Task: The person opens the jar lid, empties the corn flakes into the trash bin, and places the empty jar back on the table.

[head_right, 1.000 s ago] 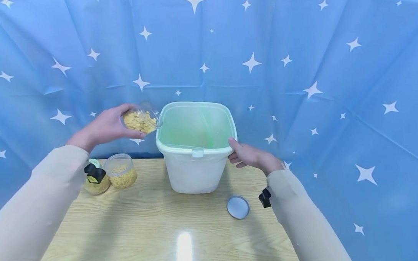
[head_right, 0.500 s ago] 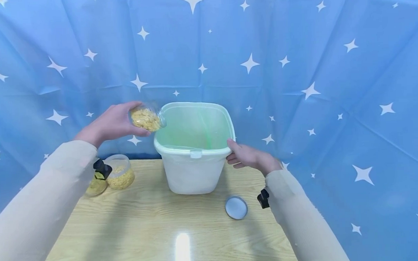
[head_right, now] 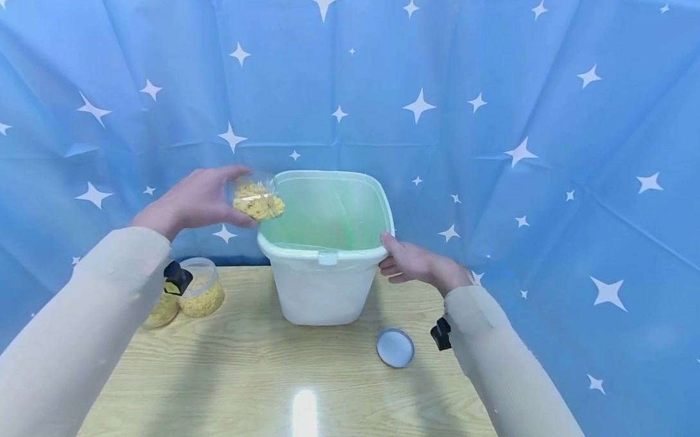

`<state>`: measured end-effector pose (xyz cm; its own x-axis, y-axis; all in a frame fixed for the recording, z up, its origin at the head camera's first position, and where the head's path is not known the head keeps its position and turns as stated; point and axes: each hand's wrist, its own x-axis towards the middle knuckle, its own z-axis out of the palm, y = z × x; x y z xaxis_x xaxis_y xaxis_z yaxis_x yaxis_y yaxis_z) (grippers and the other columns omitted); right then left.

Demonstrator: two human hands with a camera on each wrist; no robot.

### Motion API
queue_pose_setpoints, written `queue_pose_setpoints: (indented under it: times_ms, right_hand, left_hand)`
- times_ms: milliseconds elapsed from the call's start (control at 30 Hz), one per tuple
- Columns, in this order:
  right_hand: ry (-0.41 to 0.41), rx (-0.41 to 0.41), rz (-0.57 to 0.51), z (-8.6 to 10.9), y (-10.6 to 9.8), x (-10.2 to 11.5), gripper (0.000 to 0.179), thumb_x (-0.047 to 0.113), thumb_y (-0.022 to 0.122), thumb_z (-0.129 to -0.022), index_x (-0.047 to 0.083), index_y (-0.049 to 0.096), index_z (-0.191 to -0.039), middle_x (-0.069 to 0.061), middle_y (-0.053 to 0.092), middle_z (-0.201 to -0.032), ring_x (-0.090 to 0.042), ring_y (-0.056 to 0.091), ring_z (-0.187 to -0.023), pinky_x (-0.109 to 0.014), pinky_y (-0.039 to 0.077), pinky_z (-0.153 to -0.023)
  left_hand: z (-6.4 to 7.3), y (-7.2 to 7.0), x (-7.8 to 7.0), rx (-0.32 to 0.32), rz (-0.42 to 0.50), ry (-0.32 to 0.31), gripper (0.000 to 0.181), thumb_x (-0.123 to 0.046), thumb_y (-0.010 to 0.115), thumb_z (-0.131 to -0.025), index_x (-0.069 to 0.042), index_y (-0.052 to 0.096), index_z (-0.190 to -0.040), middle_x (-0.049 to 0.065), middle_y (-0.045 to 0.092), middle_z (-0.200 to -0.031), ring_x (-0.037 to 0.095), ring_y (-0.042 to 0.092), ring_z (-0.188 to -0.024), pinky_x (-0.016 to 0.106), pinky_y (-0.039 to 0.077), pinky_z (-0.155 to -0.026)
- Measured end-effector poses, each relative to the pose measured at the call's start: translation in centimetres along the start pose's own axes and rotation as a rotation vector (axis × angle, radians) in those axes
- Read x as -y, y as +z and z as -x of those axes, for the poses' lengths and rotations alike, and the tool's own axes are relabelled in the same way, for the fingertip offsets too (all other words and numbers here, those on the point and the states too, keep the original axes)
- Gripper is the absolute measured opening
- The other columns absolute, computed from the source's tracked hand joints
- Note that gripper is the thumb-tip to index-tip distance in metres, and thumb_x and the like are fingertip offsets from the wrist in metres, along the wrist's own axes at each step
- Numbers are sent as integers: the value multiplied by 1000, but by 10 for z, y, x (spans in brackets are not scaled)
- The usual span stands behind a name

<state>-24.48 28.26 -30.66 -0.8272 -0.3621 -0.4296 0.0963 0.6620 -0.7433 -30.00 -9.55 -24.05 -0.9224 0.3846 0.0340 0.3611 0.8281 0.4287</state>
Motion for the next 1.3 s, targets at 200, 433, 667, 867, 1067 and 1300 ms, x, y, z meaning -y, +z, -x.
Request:
queue_pose_setpoints:
  times_ms: [200, 433, 667, 867, 1067, 1300]
  right_hand:
    - [-5, -5, -8, 1, 0, 0, 77, 54, 6, -103, -5, 32, -146, -36, 38, -147, -45, 40, -137, -48, 43, -109]
    - [-9, -3, -7, 1, 1, 0, 78, 54, 6, -103, -5, 31, -146, -35, 39, -145, -45, 41, -136, -49, 42, -110]
    - [8, -10, 10, 1, 0, 1, 77, 55, 6, -102, -4, 33, -145, -33, 42, -145, -43, 44, -135, -49, 42, -110]
    - [31, 1, 21, 0, 0, 3, 78, 55, 4, -102, -4, 32, -145, -34, 42, -144, -44, 44, -134, -49, 42, -110]
    - [68, -6, 19, 0, 1, 4, 78, 56, 5, -102, -3, 33, -145, -33, 43, -144, -44, 46, -133, -49, 42, -110]
    - [90, -15, 24, -2, 1, 3, 80, 56, 5, -102, -4, 38, -143, -31, 46, -142, -42, 49, -131, -47, 44, -108]
  left_hand:
    - [0, 2, -5, -2, -27, -18, 99, -41, 83, -70, -26, 31, -152, 8, 60, -130, 30, 52, -120, 57, 44, -100]
    - [1, 4, -6, -22, -22, -33, 96, -40, 84, -69, -24, 34, -150, 4, 62, -117, 26, 55, -105, 49, 47, -90]
    - [0, 5, -8, -21, -33, -28, 96, -39, 84, -70, -23, 34, -150, 5, 60, -128, 28, 54, -113, 54, 45, -96]
    - [-1, 4, -9, -26, -27, -16, 99, -36, 85, -69, -25, 32, -152, 6, 46, -150, 34, 42, -136, 62, 36, -107]
    - [-2, 5, -11, -42, -40, -3, 100, -34, 86, -68, -26, 33, -152, 6, 45, -151, 35, 40, -138, 62, 36, -107]
    - [-4, 6, -13, -39, -38, -1, 98, -31, 85, -69, -27, 33, -151, 6, 44, -151, 34, 39, -138, 61, 37, -107]
